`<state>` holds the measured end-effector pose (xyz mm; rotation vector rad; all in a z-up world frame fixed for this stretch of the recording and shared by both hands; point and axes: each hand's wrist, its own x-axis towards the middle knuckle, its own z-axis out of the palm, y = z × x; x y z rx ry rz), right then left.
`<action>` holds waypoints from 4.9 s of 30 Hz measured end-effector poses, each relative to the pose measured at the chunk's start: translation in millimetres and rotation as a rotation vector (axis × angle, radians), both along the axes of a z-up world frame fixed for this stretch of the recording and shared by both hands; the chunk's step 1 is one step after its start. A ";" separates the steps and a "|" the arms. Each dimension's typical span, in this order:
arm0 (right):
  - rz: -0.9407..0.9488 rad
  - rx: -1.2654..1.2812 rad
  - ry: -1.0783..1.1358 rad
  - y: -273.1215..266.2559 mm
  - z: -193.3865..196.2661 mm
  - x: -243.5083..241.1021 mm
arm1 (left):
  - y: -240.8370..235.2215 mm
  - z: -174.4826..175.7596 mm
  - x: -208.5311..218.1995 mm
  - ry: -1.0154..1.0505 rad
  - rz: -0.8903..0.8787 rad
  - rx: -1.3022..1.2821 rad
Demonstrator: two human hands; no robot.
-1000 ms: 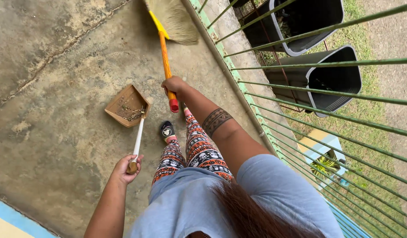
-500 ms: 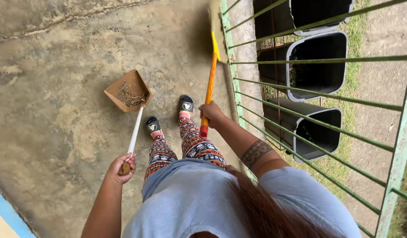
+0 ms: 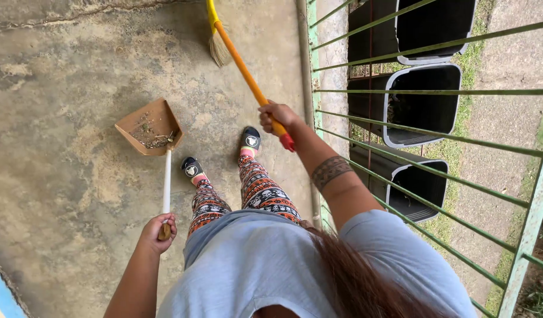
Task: Sweeping a concrete balcony floor with a broom and dustpan.
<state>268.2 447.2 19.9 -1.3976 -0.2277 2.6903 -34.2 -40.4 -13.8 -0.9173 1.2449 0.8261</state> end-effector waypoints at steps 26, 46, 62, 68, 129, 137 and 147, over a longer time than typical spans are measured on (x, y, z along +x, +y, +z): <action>1.435 -0.124 -1.159 -475.7 27.7 295.4 | -106.8 25.3 -245.3 0.063 -0.254 -0.039; 1.153 0.572 -1.133 -121.4 3.8 -16.3 | -39.7 64.1 -193.6 0.303 -0.267 0.116; 1.065 0.647 -0.568 -82.7 49.6 -100.1 | 31.6 201.0 -104.3 0.504 0.065 0.244; 1.127 -0.043 -0.105 -109.2 99.5 -99.5 | 40.4 258.8 -81.1 0.591 0.200 0.242; 1.453 0.045 -0.027 -322.8 147.2 -615.0 | -253.8 312.4 -420.7 0.615 0.016 -0.185; 1.642 -0.253 0.037 -398.6 22.4 -762.4 | -210.3 278.8 -512.0 0.589 0.043 -0.152; 0.978 0.153 -0.296 -87.2 2.8 -824.7 | -144.2 278.8 -625.7 0.531 -0.067 -0.143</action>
